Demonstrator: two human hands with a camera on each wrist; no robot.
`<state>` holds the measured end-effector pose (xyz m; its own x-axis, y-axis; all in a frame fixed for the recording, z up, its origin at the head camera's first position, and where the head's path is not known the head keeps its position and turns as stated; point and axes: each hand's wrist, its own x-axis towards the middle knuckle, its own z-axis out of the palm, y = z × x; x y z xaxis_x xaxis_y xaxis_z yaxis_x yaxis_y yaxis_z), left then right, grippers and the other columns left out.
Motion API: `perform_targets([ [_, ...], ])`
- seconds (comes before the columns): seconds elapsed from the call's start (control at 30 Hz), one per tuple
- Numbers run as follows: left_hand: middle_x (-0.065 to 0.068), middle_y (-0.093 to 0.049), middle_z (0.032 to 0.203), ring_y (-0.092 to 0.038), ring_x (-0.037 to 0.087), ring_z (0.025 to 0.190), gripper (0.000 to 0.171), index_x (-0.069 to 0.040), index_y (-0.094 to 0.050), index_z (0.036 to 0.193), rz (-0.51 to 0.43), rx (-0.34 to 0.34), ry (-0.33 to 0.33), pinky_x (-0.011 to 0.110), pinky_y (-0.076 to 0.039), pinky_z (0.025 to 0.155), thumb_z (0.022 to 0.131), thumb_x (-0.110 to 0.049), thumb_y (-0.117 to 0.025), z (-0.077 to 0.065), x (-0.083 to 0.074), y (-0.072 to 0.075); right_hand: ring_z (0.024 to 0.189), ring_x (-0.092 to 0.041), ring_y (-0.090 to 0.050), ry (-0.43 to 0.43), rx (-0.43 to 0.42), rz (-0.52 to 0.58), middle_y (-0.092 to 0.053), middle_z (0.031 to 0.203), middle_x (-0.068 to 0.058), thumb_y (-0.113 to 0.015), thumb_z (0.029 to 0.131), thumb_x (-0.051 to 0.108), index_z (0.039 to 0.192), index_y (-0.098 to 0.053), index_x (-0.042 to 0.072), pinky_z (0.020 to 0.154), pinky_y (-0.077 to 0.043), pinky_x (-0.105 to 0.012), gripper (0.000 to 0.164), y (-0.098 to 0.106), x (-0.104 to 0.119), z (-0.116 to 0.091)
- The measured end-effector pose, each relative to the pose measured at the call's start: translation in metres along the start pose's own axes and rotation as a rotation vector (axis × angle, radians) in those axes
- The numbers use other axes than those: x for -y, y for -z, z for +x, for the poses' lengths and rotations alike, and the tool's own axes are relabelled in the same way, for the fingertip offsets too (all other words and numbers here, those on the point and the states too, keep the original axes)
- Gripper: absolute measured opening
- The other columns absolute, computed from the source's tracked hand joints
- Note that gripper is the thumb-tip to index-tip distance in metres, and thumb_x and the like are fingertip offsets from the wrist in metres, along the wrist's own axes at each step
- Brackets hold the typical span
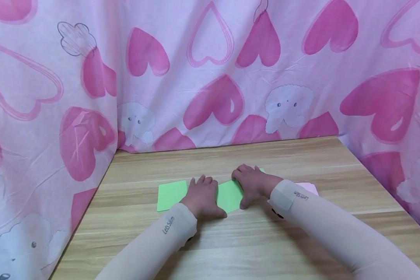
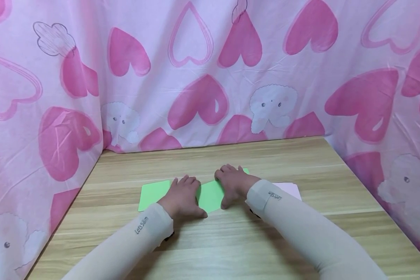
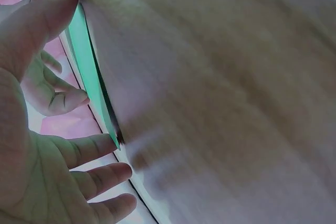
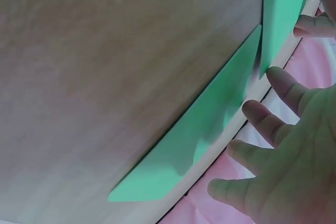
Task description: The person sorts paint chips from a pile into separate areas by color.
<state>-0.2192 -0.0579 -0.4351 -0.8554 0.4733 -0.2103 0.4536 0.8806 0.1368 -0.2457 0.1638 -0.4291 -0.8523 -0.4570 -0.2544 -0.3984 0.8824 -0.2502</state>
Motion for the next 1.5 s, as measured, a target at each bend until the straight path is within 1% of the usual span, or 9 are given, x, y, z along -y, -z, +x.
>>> perform_targets([
  [0.23, 0.011, -0.051, 0.157, -0.036, 0.04, 0.155, 0.106, -0.007, -0.05, 0.151, 0.002, -0.004, -0.007, 0.067, -0.024, 0.126, 0.072, -0.07, -0.084, 0.001, -0.002, -0.002, 0.129, -0.023, -0.046, 0.022, -0.03, 0.013, -0.052, 0.136, -0.002, -0.098, 0.065, 0.043, 0.13, -0.056, 0.016, 0.121, -0.027, -0.074, 0.082, -0.005, -0.003, -0.002],
  [0.43, 0.011, -0.051, 0.157, -0.036, 0.039, 0.155, 0.107, -0.005, -0.05, 0.151, -0.018, -0.005, -0.002, 0.066, -0.023, 0.127, 0.072, -0.066, -0.087, 0.002, -0.005, -0.001, 0.128, -0.022, -0.047, 0.038, -0.047, 0.003, -0.053, 0.136, -0.002, -0.098, 0.064, 0.044, 0.129, -0.056, 0.015, 0.12, -0.029, -0.074, 0.083, -0.006, -0.003, -0.003],
  [0.6, 0.011, -0.051, 0.156, -0.036, 0.038, 0.155, 0.106, -0.005, -0.05, 0.15, -0.019, -0.011, 0.002, 0.065, -0.022, 0.127, 0.072, -0.065, -0.088, 0.002, -0.007, -0.001, 0.128, -0.022, -0.047, 0.04, -0.051, 0.005, -0.053, 0.138, -0.003, -0.097, 0.064, 0.044, 0.132, -0.055, 0.015, 0.12, -0.029, -0.073, 0.085, -0.006, -0.004, -0.003],
  [0.87, 0.011, -0.051, 0.156, -0.035, 0.038, 0.156, 0.104, -0.005, -0.051, 0.149, -0.003, -0.008, 0.001, 0.064, -0.022, 0.128, 0.073, -0.066, -0.087, 0.003, -0.007, -0.001, 0.129, -0.022, -0.047, 0.053, -0.045, -0.015, -0.053, 0.139, -0.002, -0.096, 0.066, 0.045, 0.135, -0.054, 0.015, 0.119, -0.03, -0.074, 0.086, -0.006, -0.006, -0.005],
  [1.0, 0.011, -0.052, 0.157, -0.035, 0.038, 0.156, 0.104, -0.005, -0.051, 0.149, 0.002, -0.013, -0.005, 0.065, -0.023, 0.127, 0.073, -0.067, -0.086, 0.003, -0.006, -0.001, 0.131, -0.022, -0.046, 0.049, -0.041, -0.045, -0.052, 0.143, -0.001, -0.097, 0.065, 0.049, 0.14, -0.053, 0.018, 0.12, -0.029, -0.073, 0.093, -0.005, -0.005, -0.006],
  [1.1, 0.012, -0.052, 0.156, -0.036, 0.038, 0.155, 0.105, -0.005, -0.051, 0.149, 0.01, -0.014, -0.006, 0.065, -0.024, 0.127, 0.073, -0.068, -0.086, 0.003, -0.006, -0.001, 0.134, -0.023, -0.044, 0.04, -0.022, -0.058, -0.051, 0.146, -0.001, -0.097, 0.064, 0.052, 0.144, -0.053, 0.019, 0.121, -0.028, -0.074, 0.097, -0.005, -0.006, -0.007],
  [1.23, 0.012, -0.052, 0.157, -0.036, 0.037, 0.155, 0.107, -0.005, -0.049, 0.15, 0.017, -0.015, -0.003, 0.065, -0.024, 0.127, 0.073, -0.069, -0.085, 0.003, -0.005, -0.002, 0.136, -0.024, -0.043, 0.04, -0.015, -0.06, -0.051, 0.147, -0.002, -0.097, 0.064, 0.052, 0.144, -0.053, 0.018, 0.12, -0.028, -0.074, 0.097, -0.004, -0.007, -0.008],
  [1.43, 0.011, -0.052, 0.156, -0.036, 0.037, 0.155, 0.106, -0.004, -0.052, 0.149, 0.031, -0.005, -0.004, 0.064, -0.023, 0.127, 0.073, -0.071, -0.084, 0.004, -0.005, -0.003, 0.132, -0.022, -0.044, 0.049, -0.018, -0.046, -0.051, 0.143, 0.0, -0.099, 0.062, 0.051, 0.143, -0.051, 0.018, 0.121, -0.027, -0.073, 0.1, -0.002, -0.007, -0.009],
  [1.5, 0.011, -0.052, 0.156, -0.036, 0.037, 0.155, 0.105, -0.004, -0.053, 0.149, 0.036, -0.002, -0.003, 0.064, -0.023, 0.127, 0.074, -0.071, -0.084, 0.004, -0.005, -0.003, 0.136, -0.024, -0.044, 0.05, -0.014, -0.046, -0.051, 0.143, 0.0, -0.099, 0.061, 0.05, 0.144, -0.05, 0.018, 0.122, -0.026, -0.073, 0.102, -0.002, -0.007, -0.01],
])
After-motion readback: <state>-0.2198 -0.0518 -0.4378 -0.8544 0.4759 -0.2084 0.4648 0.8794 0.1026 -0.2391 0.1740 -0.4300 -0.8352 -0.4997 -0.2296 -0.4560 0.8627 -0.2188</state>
